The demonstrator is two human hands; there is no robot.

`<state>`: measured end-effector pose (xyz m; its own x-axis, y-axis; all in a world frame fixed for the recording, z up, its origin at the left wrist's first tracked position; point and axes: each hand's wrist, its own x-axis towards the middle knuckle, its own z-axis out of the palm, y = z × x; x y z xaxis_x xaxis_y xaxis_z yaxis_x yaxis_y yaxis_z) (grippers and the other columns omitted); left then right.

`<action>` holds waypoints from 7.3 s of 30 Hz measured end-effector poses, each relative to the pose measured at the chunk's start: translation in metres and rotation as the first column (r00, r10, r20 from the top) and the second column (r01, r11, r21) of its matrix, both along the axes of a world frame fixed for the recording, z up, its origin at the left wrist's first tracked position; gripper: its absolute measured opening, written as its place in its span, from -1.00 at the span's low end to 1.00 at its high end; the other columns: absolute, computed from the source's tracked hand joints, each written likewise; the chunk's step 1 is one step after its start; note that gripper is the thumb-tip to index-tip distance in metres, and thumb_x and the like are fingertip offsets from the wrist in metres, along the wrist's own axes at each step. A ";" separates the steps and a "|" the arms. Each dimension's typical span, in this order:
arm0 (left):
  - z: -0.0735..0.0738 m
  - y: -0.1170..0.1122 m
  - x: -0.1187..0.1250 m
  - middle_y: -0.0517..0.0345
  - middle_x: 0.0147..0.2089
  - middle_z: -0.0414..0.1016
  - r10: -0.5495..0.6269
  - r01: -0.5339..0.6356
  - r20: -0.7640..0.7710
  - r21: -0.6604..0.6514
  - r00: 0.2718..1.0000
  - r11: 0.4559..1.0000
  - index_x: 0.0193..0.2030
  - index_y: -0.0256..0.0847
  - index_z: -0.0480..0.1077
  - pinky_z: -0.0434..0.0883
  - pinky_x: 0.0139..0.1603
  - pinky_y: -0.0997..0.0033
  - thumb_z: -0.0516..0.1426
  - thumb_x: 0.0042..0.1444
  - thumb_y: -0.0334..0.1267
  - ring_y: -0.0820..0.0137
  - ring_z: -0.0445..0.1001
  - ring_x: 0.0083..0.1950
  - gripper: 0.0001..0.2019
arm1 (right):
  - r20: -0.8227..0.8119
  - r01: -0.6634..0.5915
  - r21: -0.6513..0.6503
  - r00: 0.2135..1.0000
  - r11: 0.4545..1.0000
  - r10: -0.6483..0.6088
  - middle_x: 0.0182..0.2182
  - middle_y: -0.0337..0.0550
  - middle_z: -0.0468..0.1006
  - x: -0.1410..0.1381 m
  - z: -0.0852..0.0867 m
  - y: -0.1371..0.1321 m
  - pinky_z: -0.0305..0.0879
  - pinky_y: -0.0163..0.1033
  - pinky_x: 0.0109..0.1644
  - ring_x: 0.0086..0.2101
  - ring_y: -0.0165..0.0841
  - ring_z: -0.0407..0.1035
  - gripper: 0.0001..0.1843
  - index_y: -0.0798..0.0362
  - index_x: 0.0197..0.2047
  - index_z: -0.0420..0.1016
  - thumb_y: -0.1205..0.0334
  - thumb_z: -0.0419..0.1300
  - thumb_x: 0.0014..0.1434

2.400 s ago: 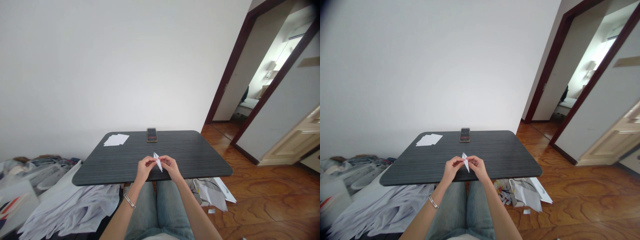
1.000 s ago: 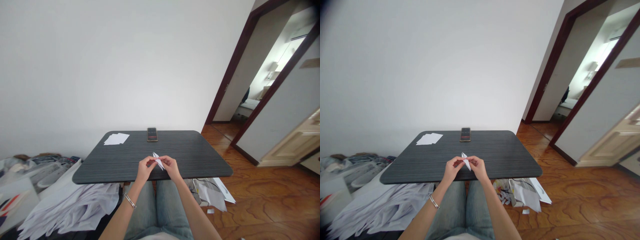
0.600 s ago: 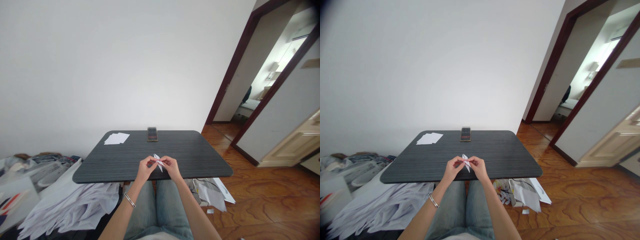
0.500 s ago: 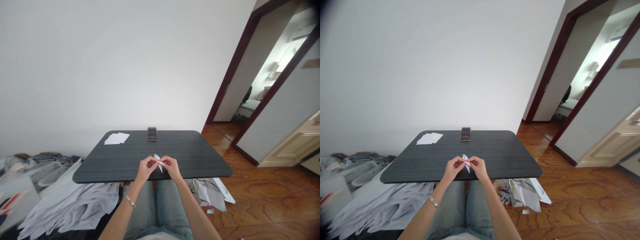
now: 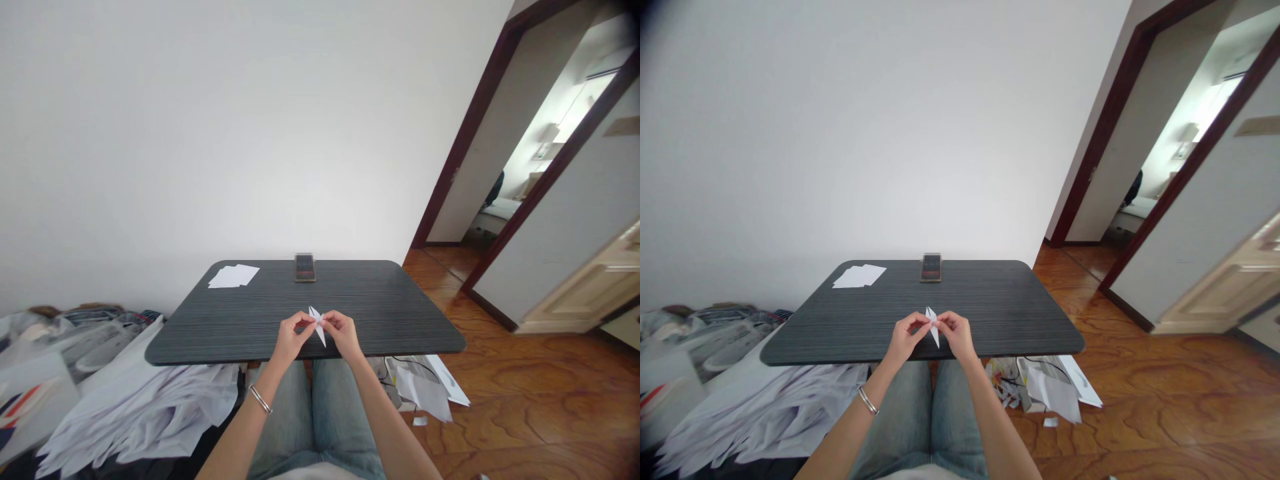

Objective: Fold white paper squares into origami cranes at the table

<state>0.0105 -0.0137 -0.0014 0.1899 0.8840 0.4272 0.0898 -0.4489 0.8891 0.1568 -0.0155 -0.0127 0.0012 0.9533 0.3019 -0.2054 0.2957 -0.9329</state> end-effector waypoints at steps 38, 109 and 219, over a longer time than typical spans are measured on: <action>-0.005 0.009 0.004 0.27 -0.52 0.46 -0.030 0.085 0.241 -0.221 0.970 0.971 -0.34 -0.21 0.26 0.31 -0.37 0.52 0.22 -0.07 -0.30 0.47 0.43 -0.45 -0.80 | 0.015 0.174 -0.028 0.985 0.984 -0.174 -0.61 -0.30 0.42 -0.014 0.000 0.002 0.28 -0.31 -0.47 -0.58 -0.42 0.32 -0.74 0.05 -0.50 0.30 0.13 0.31 -0.10; -0.005 0.011 0.004 0.16 -0.53 0.50 -0.050 0.113 0.204 -0.308 0.978 0.945 -0.47 -0.29 0.41 0.37 -0.39 0.44 0.27 -0.14 -0.20 0.41 0.45 -0.48 -0.80 | 0.024 0.091 -0.058 0.996 0.994 -0.090 -0.66 -0.31 0.40 -0.011 -0.002 0.003 0.21 -0.35 -0.54 -0.65 -0.48 0.24 -0.79 0.08 -0.51 0.41 0.11 0.22 0.00; -0.004 0.008 -0.003 0.09 -0.36 0.52 0.023 -0.011 0.097 -0.123 0.995 0.992 -0.38 -0.22 0.53 0.39 -0.27 0.41 0.21 -0.12 -0.35 0.33 0.47 -0.31 -0.89 | 0.019 -0.027 -0.102 0.999 0.994 0.029 -0.74 -0.33 0.36 -0.008 -0.008 0.008 0.14 -0.42 -0.65 -0.72 -0.52 0.20 -0.75 0.08 -0.56 0.34 0.10 0.19 0.01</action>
